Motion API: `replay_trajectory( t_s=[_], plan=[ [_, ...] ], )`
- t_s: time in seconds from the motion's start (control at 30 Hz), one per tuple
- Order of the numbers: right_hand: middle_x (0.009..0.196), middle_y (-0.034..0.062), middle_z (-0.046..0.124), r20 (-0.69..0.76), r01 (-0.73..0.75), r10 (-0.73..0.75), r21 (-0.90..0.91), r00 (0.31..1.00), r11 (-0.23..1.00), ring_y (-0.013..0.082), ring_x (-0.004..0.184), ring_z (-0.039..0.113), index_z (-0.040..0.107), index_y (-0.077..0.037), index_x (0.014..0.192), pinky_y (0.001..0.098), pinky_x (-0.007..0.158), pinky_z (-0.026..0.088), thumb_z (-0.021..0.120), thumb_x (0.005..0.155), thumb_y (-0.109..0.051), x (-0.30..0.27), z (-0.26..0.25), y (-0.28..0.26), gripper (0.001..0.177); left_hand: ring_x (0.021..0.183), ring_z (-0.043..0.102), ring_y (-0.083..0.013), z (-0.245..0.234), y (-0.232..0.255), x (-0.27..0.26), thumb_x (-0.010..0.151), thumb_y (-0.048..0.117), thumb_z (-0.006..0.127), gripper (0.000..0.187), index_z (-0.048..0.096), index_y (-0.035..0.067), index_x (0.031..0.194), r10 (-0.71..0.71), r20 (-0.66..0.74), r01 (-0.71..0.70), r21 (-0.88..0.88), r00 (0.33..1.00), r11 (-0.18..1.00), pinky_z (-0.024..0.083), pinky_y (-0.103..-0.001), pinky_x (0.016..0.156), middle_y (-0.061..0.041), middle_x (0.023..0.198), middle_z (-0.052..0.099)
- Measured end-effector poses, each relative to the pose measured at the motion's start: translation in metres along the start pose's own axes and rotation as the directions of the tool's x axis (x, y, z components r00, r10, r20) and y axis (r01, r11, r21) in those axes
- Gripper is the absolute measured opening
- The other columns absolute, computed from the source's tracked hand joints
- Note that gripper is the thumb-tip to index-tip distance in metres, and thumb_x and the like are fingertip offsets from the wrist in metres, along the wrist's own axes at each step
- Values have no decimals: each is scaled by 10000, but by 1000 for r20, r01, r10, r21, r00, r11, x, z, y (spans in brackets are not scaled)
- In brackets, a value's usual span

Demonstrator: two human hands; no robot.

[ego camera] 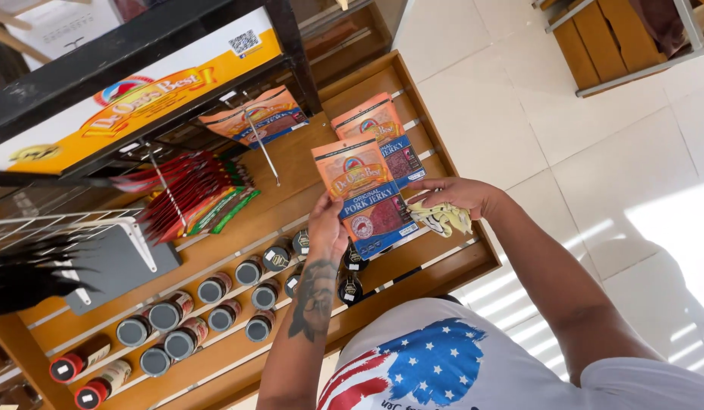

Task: Wiping jerky packages with a cloth and hanging them back on a display rack.

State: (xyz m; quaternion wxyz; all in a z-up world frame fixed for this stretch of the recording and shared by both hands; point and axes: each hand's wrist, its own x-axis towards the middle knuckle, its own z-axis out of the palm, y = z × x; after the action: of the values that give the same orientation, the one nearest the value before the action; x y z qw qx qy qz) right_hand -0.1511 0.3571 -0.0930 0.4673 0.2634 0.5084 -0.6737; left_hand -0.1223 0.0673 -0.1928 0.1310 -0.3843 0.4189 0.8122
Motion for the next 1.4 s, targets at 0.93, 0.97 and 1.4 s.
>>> replay_trajectory(
  t_s=[0.93, 0.97, 1.4],
  plan=[
    [1401, 157, 609, -171, 315, -553, -669, 816, 673, 373, 1311, 550, 527, -259, 1496, 508, 1097, 445, 679, 920, -221, 46, 102, -45, 596, 1050, 638, -186, 56, 19, 49, 1001, 128, 600, 422, 586, 150, 1423, -195, 46, 193, 39, 980, 980, 521, -387, 970, -19, 1289, 635],
    [1360, 170, 631, -169, 305, -546, -678, 821, 669, 394, 1281, 565, 535, -274, 1480, 525, 1076, 452, 685, 904, -229, 46, 112, -51, 597, 1058, 658, -221, 52, 23, 50, 1001, 101, 593, 411, 595, 137, 1410, -171, 48, 173, -36, 984, 984, 539, -420, 982, -49, 1238, 657],
    [1180, 116, 714, -111, 421, -585, -588, 803, 690, 339, 1122, 677, 435, -348, 1521, 466, 959, 531, 621, 857, -195, 81, 188, -113, 706, 1521, 119, -481, 23, 139, 47, 976, -56, 632, 921, 163, 376, 1641, 484, -211, -486, 45, 849, 873, 275, -600, 1195, -113, 1692, 105]
  ],
)
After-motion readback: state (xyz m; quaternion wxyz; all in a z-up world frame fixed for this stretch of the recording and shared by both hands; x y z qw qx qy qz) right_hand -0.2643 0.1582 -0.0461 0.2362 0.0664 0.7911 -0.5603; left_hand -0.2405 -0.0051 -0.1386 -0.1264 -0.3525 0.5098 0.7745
